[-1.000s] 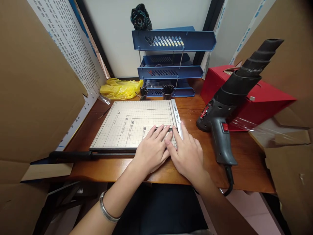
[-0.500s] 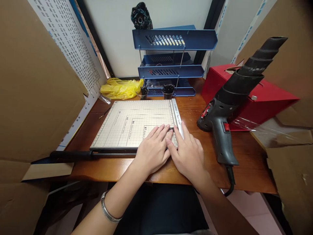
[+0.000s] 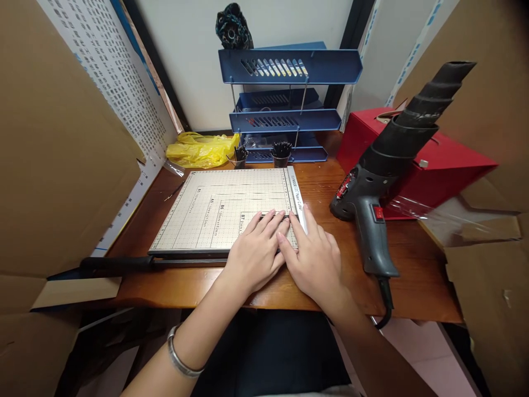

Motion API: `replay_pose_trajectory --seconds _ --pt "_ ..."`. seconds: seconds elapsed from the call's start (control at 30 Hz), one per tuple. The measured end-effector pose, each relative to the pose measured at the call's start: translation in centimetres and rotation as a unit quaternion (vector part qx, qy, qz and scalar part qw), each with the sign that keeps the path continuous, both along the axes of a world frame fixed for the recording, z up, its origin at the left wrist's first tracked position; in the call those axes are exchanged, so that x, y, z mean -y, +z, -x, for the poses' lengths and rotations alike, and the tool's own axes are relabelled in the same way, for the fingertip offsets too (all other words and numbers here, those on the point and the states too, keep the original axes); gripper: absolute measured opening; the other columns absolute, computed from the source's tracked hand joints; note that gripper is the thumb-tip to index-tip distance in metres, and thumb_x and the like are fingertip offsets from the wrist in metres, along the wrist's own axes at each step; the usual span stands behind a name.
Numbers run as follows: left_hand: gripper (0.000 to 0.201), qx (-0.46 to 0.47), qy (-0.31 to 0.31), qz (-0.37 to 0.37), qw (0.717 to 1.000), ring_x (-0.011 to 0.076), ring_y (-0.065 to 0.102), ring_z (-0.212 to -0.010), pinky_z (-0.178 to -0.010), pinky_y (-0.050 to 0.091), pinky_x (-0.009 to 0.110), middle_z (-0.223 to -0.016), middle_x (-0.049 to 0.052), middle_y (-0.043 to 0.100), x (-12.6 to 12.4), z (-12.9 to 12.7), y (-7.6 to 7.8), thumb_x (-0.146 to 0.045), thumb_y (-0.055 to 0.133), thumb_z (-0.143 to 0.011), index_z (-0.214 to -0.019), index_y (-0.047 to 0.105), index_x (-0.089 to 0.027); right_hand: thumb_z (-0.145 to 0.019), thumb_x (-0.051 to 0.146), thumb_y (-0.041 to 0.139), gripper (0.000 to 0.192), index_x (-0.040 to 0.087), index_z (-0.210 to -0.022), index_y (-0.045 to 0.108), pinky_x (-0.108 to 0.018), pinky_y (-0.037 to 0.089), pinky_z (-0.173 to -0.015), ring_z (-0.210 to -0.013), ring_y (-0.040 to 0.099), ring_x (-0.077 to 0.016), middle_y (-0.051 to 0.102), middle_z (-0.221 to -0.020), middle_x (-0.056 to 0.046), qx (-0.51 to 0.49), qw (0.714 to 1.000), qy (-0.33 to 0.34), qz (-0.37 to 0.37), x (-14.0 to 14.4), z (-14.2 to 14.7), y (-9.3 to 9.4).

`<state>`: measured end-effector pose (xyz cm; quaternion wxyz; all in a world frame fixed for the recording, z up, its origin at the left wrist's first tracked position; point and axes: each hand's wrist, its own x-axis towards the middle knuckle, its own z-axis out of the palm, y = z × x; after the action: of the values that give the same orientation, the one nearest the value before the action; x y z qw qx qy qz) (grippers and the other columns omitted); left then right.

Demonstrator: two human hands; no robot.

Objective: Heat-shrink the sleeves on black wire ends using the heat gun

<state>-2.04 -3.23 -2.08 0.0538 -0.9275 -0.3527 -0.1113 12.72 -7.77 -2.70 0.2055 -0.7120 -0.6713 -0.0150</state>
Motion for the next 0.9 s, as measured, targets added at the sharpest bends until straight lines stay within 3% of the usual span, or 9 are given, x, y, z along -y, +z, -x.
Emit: replay_pose_trajectory --seconds 0.27,0.57,0.9 --pt "0.061 0.0 0.002 0.003 1.0 0.0279 0.033 -0.154 -0.129 0.021 0.051 -0.165 0.008 0.039 0.07 -0.11 -0.06 -0.043 0.022 -0.109 -0.155 0.041 -0.008 -0.104 0.053 0.032 0.065 0.011 -0.15 0.053 -0.052 0.048 -0.103 -0.129 0.06 -0.0343 0.037 -0.164 -0.018 -0.004 1.0 -0.004 -0.007 -0.03 0.08 -0.04" --pt "0.06 0.013 0.006 0.012 1.0 0.0271 0.032 -0.155 -0.13 0.02 0.046 -0.164 0.009 0.04 0.23 -0.2 0.06 -0.039 0.028 -0.108 -0.158 0.036 -0.007 -0.105 0.053 0.033 0.058 0.026 -0.153 0.052 -0.054 0.049 -0.101 -0.128 0.061 -0.0347 0.038 -0.164 -0.017 0.003 1.0 0.001 -0.001 0.05 -0.06 0.05" --pt "0.059 0.038 0.005 0.026 0.999 0.027 0.035 -0.154 -0.129 0.022 0.043 -0.164 0.01 0.041 0.27 -0.26 -0.01 -0.039 0.026 -0.108 -0.153 0.043 -0.005 -0.105 0.058 0.028 0.065 0.02 -0.15 0.055 -0.055 0.049 -0.101 -0.126 0.062 -0.0355 0.039 -0.164 -0.018 0.007 1.0 0.001 -0.011 -0.04 -0.07 -0.17"
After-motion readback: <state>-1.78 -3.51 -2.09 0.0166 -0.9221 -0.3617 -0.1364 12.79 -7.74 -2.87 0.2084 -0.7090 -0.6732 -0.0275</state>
